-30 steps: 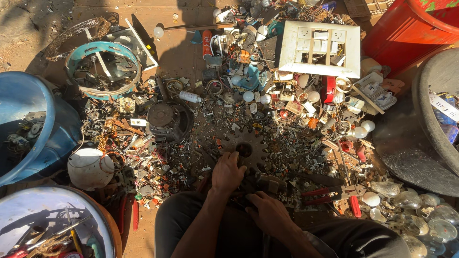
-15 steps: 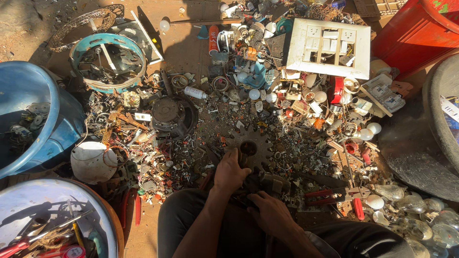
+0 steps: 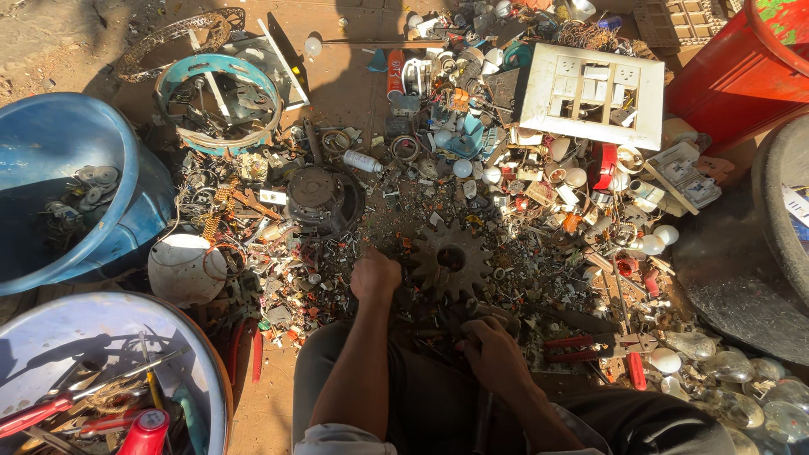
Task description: The person sits on the ground and uses a hammer and pliers to dismantle a metal gear-like object. They repeatedly strike the object with the hammer to break it apart and use pliers to pull off pieces. The person works on the object continuously, separating fragments and discarding them into the surrounding pile of scrap.
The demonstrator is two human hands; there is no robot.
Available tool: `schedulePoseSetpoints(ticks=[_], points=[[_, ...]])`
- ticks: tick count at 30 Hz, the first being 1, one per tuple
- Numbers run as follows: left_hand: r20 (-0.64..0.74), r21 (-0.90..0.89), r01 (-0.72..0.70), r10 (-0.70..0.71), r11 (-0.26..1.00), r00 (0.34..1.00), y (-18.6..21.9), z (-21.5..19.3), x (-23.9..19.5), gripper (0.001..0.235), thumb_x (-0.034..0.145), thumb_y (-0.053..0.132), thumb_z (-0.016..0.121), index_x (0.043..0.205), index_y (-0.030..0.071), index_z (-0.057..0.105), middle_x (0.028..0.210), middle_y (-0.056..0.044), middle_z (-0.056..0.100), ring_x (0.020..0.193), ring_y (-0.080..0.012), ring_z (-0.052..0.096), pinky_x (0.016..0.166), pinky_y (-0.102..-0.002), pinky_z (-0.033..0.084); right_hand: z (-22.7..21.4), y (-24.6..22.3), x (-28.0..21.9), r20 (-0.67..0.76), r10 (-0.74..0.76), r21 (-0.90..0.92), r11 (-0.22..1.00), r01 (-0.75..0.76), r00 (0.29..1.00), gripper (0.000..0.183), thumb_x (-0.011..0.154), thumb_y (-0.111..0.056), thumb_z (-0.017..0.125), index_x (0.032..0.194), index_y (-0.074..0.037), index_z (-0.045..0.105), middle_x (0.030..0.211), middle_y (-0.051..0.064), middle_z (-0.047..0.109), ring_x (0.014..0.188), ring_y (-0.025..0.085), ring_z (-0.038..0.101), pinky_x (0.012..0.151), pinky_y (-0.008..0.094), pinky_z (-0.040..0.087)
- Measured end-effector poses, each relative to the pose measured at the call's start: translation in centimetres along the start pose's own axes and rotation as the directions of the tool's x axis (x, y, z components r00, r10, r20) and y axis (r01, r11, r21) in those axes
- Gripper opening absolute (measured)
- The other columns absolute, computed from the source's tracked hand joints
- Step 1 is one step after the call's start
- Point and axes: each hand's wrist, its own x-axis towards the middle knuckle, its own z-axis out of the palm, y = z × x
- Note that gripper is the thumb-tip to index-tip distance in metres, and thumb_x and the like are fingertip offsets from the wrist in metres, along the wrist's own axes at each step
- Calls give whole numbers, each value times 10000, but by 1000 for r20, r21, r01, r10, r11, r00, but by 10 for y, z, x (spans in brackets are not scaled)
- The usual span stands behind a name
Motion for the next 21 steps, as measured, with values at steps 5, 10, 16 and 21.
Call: schedulePoseSetpoints(ticks=[5,10,16,21], points=[[21,-144,268,-268,953,963,-1,56,23,615,1223,394,337,973,71,796,943,-142,773,886,-316,767,858,-488,623,2,-6,0,30,-26,-122,992,29,999,380,990,-245,682,1346,-115,658,1346,98,600,1192,317,648,975,459,573],[-71,-76,120,-126,990,990,-6,59,28,272,1046,295,546,1013,49,655,814,-144,767,725,-310,766,742,-491,627,5,-3,-5,46,-38,-114,993,43,998,334,1004,-233,657,1314,-108,660,1351,99,596,1210,314,632,992,451,560],[-24,-251,35,-42,967,999,-6,-3,0,244,954,252,702,1037,25,729,872,-157,725,722,-311,741,641,-489,605,-1,-4,-12,-17,-58,-46,997,57,998,345,979,-232,685,1281,-66,676,1303,113,641,1156,303,677,951,431,590],[-360,-566,-497,346,658,867,-10,-37,-63,235,928,186,764,990,-12,654,820,-173,726,658,-318,727,543,-486,556,4,-7,-12,-58,-98,-45,994,96,993,336,982,-226,675,1270,-53,678,1237,123,674,1091,292,702,914,426,596]])
